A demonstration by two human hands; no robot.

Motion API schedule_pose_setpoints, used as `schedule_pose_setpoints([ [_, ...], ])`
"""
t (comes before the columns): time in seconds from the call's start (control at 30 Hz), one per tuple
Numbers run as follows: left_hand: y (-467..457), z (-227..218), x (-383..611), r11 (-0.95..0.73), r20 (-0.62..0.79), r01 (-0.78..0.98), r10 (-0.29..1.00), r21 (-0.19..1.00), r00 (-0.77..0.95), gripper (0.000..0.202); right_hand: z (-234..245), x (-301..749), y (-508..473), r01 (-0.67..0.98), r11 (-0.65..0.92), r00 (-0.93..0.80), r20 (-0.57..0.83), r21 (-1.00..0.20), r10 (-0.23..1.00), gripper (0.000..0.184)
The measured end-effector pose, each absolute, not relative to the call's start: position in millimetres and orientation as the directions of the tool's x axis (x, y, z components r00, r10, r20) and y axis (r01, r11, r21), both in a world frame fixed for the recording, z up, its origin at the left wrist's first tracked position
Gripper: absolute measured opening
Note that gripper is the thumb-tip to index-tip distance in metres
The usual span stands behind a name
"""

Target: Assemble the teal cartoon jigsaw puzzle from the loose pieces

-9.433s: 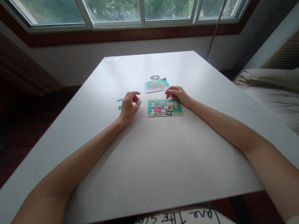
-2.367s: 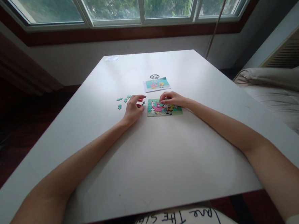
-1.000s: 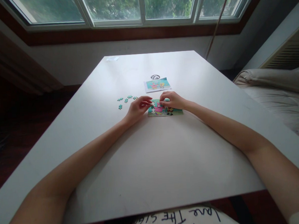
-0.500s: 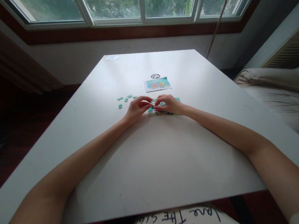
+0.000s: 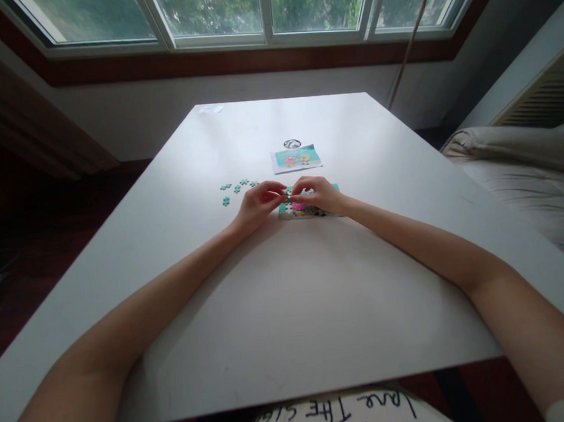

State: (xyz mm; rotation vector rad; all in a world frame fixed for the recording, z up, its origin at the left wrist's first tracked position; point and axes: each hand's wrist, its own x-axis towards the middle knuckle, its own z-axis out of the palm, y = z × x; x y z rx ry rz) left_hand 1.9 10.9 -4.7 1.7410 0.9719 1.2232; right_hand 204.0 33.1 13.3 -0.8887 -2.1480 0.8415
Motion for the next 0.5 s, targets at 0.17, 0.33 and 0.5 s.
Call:
schedule_pose_setpoints([
  [0.17, 12.1, -4.1, 2.7, -0.424, 0.378, 0.174, 0.894, 0.889, 0.242, 0.036, 13.3, 203.7, 31.6, 0.332, 0.534, -0.565, 0.289, -0.778, 0.773, 0.038],
  [0.33, 10.5, -0.9, 3.4, -0.453, 0.398, 0.212, 0.88, 0.866, 0.258, 0.034, 11.1, 201.5, 29.6, 0.333, 0.505, -0.542, 0.276, -0.796, 0.794, 0.04],
  [0.5, 9.7, -3.2, 2.7, -0.36, 0.318, 0.121, 0.909, 0.925, 0.27, 0.041, 8.6, 200.3, 30.2, 0.296, 0.494, -0.543, 0.282, -0.818, 0.791, 0.036],
])
